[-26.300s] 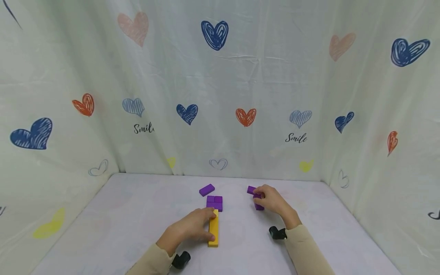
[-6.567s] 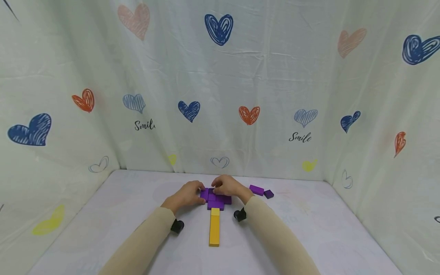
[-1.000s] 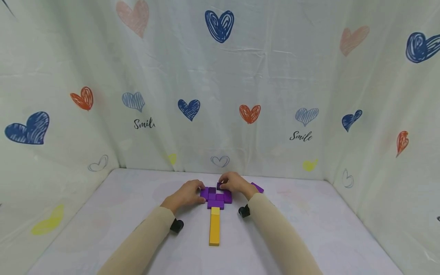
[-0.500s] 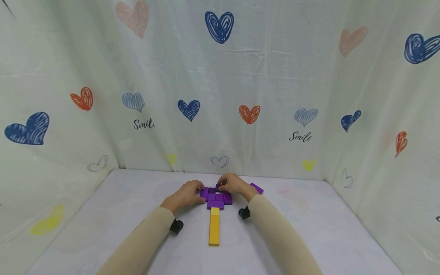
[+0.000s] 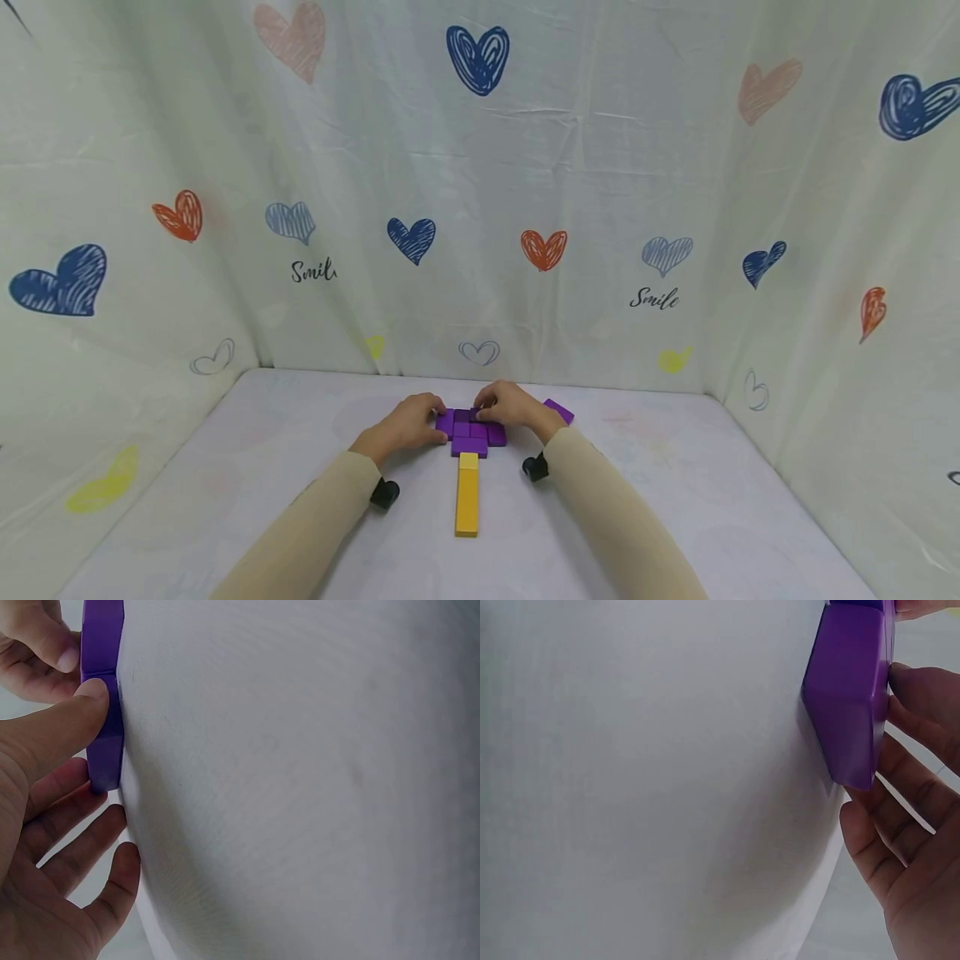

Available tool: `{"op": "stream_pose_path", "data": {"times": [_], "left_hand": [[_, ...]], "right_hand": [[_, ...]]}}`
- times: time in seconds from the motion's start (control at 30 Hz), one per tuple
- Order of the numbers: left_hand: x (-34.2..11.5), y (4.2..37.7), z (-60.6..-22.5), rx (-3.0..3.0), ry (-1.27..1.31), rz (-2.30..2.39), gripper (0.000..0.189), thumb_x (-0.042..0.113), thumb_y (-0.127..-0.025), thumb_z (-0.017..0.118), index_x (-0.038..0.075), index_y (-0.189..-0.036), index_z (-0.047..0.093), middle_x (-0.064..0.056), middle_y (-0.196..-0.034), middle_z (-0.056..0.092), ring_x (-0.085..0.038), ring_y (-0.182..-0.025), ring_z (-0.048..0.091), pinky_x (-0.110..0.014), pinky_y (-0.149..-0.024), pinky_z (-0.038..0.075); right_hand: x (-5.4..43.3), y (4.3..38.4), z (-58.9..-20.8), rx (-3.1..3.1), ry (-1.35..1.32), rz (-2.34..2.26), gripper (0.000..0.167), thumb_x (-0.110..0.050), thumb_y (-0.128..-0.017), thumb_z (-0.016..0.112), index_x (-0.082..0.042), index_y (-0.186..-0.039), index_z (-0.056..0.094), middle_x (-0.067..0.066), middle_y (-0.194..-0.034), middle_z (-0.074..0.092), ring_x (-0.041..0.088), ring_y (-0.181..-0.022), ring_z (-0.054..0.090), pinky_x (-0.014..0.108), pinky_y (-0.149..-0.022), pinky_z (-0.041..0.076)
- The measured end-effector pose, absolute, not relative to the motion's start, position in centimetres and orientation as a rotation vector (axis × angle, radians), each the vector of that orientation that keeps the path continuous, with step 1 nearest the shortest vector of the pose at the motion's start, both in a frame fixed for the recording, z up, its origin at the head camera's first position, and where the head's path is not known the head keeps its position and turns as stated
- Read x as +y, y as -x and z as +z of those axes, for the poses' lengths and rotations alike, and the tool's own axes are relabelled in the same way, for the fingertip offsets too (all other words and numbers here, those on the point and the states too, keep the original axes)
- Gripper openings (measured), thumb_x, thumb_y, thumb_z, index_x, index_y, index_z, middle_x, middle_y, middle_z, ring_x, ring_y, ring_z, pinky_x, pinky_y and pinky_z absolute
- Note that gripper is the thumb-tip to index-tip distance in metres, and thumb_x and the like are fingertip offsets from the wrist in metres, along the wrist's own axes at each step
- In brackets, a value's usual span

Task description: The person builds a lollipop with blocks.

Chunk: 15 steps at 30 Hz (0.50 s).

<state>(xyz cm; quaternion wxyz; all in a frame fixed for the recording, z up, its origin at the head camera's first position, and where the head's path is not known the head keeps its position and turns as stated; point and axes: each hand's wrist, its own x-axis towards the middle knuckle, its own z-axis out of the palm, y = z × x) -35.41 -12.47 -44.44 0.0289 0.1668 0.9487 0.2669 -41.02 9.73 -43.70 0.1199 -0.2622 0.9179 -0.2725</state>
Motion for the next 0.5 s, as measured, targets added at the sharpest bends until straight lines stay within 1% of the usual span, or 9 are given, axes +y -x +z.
{"op": "stream_pose_path", "data": {"times": [0.3, 0.5], "left_hand": [[-12.49, 35.51, -44.54, 2.913, -0.482, 0.832, 0.042, 0.023, -0.079, 0.08, 0.008, -0.114, 0.064, -0.007, -0.114, 0.061, -0.023, -0.104, 0.055, -0.042, -0.098, 0.045], [-12.42, 35.37, -44.46, 2.92, -0.494, 0.826, 0.041, 0.021, -0.078, 0.08, 0.007, -0.113, 0.064, -0.008, -0.114, 0.061, -0.025, -0.105, 0.056, -0.043, -0.098, 0.045]], "right_hand": [[9.7, 40.58, -43.69, 2.668, 0.776, -0.808, 0.015, -0.018, -0.09, 0.067, -0.015, -0.104, 0.071, -0.006, -0.094, 0.067, 0.013, -0.085, 0.058, 0.032, -0.085, 0.051], [10.33, 40.16, -43.53, 2.685, 0.781, -0.829, 0.028, -0.025, -0.09, 0.066, -0.01, -0.115, 0.067, -0.002, -0.097, 0.065, 0.015, -0.088, 0.058, 0.034, -0.082, 0.052]]}}
